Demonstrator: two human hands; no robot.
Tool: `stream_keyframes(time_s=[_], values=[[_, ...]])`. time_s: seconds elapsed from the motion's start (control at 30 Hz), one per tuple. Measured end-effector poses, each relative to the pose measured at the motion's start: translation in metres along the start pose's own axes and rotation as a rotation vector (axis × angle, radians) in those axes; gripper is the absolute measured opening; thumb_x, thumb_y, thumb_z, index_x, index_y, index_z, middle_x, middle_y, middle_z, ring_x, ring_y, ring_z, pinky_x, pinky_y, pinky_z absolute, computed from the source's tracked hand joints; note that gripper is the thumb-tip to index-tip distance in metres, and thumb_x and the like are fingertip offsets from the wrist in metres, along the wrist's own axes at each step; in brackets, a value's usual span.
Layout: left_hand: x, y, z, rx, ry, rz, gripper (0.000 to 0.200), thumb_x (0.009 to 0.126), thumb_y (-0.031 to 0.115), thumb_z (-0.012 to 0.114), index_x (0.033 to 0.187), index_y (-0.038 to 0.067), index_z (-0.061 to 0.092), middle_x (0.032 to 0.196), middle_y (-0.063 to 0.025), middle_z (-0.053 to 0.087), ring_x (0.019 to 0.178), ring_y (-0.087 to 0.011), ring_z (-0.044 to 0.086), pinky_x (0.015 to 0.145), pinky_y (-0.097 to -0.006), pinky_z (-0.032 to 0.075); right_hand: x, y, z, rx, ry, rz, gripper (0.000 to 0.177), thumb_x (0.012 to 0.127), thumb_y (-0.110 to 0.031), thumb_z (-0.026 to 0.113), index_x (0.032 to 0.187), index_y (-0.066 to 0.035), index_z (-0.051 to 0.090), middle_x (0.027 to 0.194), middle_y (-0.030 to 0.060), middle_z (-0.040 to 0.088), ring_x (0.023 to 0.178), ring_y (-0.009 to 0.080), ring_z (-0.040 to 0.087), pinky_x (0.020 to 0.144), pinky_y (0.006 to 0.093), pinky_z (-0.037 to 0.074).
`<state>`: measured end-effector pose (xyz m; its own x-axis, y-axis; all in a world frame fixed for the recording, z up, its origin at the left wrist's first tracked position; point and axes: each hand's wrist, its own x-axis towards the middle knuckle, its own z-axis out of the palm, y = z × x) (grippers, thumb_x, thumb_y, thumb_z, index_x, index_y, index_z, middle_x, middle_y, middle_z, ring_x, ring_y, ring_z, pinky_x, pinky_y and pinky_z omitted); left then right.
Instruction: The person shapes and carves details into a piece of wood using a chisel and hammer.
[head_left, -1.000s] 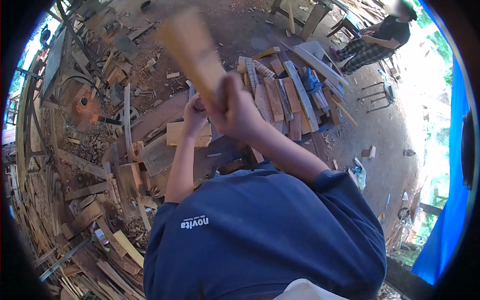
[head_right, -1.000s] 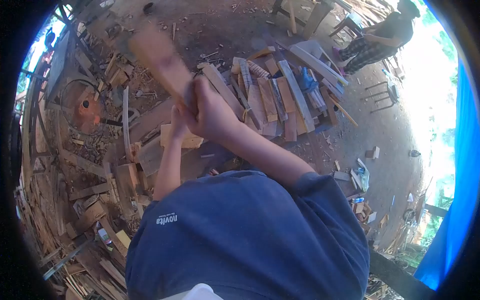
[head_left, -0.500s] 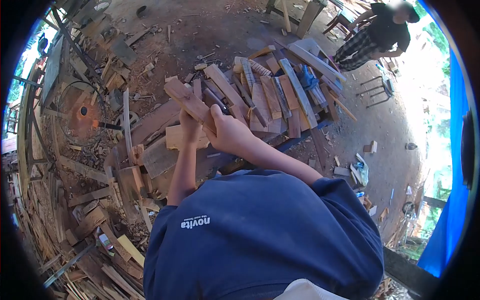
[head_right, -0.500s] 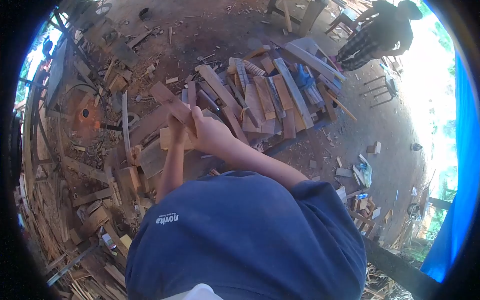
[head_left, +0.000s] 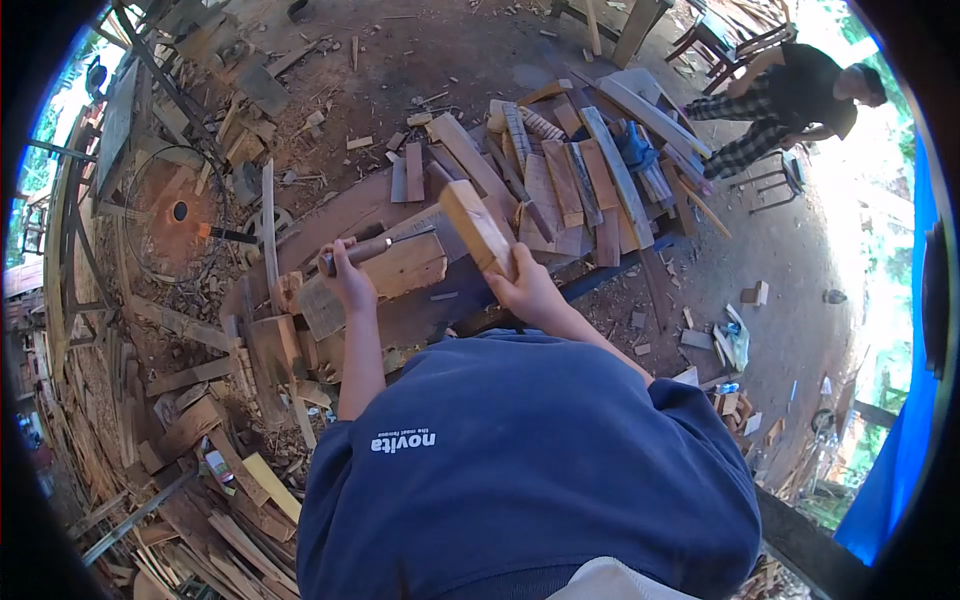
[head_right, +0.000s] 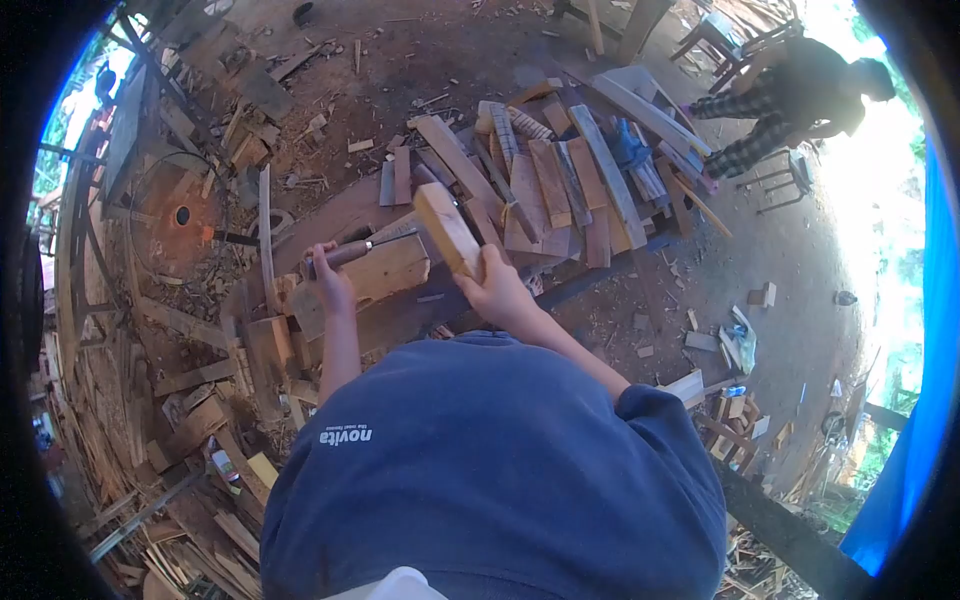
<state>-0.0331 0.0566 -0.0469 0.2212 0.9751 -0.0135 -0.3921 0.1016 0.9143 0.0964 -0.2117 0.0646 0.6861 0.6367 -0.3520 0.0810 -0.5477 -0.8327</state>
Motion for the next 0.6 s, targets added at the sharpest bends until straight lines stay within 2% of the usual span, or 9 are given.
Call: stream_keyframes(time_s=[0.07, 0.17, 0.3, 0.37, 0.4, 0.53, 0.6], values=[[-0.010, 0.010, 0.009, -0.203, 0.032, -0.068, 0.010, 0.091, 0.009, 0.063, 0.094, 0.007, 0.054, 0.091, -0.0085, 0.062, 0.088, -0.0195, 0.062, 0.090, -0.0350, 0.050, -0.003, 0.019, -0.002, -0.005, 0.021, 0.053, 0.044, 0.090, -0.030, 0.065, 0.114, 0.001, 0.044, 0.093, 0.0326, 0.065, 0.092, 0.0475, 0.066, 0.078, 0.0482, 0.051], [-0.016, 0.016, 0.023, -0.294, -0.031, -0.081, 0.011, 0.087, 0.002, 0.061, 0.092, 0.007, 0.053, 0.089, -0.0090, 0.061, 0.087, -0.0208, 0.062, 0.090, -0.0359, 0.050, -0.009, 0.028, -0.004, -0.006, 0.056, 0.112, 0.045, 0.089, -0.031, 0.066, 0.113, 0.001, 0.046, 0.095, 0.0325, 0.066, 0.092, 0.0465, 0.067, 0.079, 0.0473, 0.051], [-0.018, 0.018, 0.040, -0.242, -0.052, 0.015, 0.015, 0.080, -0.005, 0.057, 0.088, 0.006, 0.052, 0.086, -0.0101, 0.060, 0.084, -0.0211, 0.060, 0.089, -0.0359, 0.050, -0.010, 0.036, -0.007, 0.032, 0.062, 0.118, 0.044, 0.089, -0.030, 0.066, 0.113, 0.001, 0.047, 0.094, 0.0321, 0.066, 0.094, 0.0456, 0.066, 0.079, 0.0477, 0.051], [-0.018, 0.019, 0.043, -0.166, -0.222, 0.126, 0.017, 0.074, -0.009, 0.053, 0.084, 0.005, 0.052, 0.083, -0.0104, 0.058, 0.082, -0.0208, 0.059, 0.087, -0.0355, 0.049, -0.008, 0.039, -0.009, 0.011, 0.127, 0.069, 0.043, 0.088, -0.030, 0.067, 0.110, 0.001, 0.047, 0.094, 0.0312, 0.066, 0.094, 0.0448, 0.066, 0.078, 0.0470, 0.051], [-0.017, 0.019, 0.045, -0.166, -0.236, 0.143, 0.017, 0.071, -0.010, 0.051, 0.081, 0.003, 0.052, 0.081, -0.0106, 0.057, 0.081, -0.0206, 0.058, 0.086, -0.0361, 0.049, -0.007, 0.042, -0.010, 0.004, 0.145, 0.053, 0.041, 0.088, -0.030, 0.067, 0.107, 0.000, 0.047, 0.093, 0.0306, 0.066, 0.091, 0.0442, 0.067, 0.076, 0.0470, 0.050], [-0.011, 0.021, 0.044, -0.109, -0.306, 0.161, 0.017, 0.070, -0.009, 0.052, 0.081, 0.003, 0.051, 0.081, -0.0100, 0.056, 0.080, -0.0200, 0.057, 0.086, -0.0373, 0.048, -0.007, 0.052, -0.011, -0.026, 0.202, 0.056, 0.040, 0.088, -0.030, 0.068, 0.104, 0.000, 0.048, 0.090, 0.0288, 0.066, 0.086, 0.0417, 0.067, 0.073, 0.0457, 0.050], [-0.007, 0.022, 0.043, -0.098, -0.419, 0.099, 0.017, 0.068, -0.009, 0.051, 0.080, 0.003, 0.050, 0.081, -0.0095, 0.056, 0.081, -0.0193, 0.056, 0.088, -0.0371, 0.047, -0.007, 0.060, -0.011, 0.024, 0.222, 0.054, 0.040, 0.087, -0.031, 0.068, 0.102, 0.001, 0.048, 0.087, 0.0259, 0.066, 0.083, 0.0366, 0.067, 0.071, 0.0434, 0.050]])
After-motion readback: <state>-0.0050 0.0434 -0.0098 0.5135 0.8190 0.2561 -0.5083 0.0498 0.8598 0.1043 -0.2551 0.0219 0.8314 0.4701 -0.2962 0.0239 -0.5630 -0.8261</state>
